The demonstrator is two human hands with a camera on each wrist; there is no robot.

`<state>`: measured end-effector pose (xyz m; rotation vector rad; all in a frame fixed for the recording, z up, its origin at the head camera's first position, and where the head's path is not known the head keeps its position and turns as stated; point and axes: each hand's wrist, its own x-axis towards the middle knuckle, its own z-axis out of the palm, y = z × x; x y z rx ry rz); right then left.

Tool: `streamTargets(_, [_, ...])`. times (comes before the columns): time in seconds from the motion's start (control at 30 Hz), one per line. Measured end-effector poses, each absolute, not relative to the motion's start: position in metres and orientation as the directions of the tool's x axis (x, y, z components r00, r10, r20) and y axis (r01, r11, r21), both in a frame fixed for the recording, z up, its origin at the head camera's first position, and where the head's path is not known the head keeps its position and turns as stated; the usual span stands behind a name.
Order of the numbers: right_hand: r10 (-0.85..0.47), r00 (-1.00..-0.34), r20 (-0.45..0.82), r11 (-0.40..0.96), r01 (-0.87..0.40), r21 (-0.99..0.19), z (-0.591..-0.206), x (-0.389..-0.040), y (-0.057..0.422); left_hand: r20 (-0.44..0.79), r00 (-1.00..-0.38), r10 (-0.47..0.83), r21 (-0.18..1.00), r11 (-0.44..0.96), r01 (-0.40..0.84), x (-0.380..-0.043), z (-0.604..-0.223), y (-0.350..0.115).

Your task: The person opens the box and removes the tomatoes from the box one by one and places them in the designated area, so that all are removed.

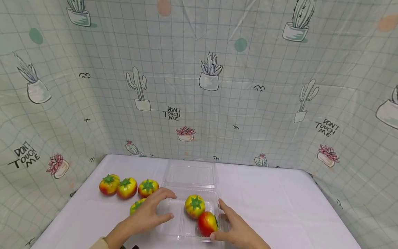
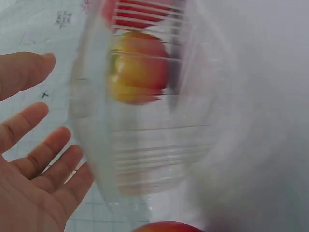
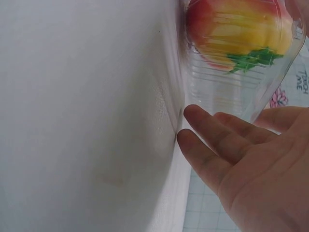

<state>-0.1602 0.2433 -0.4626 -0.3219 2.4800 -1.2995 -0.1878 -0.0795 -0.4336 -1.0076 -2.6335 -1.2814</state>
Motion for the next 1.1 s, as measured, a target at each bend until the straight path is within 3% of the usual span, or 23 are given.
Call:
streamTargets(0.43, [-0.332,-0.926,-0.181,0.575,-0.047,-0.817,-0.463,-0.162,0.241,0.17,-0.735,0.656,0.593,0.528,0.608,-0.204,-0.404,-0.056])
streamTargets(1.1, [-0.343,-0.923,-0.177,0.578,-0.059,-0.814,-0.463,-0.161,0.242,-0.028,-0.662,0.749,0.534,0.571,0.623,-0.236,-0.405,-0.025])
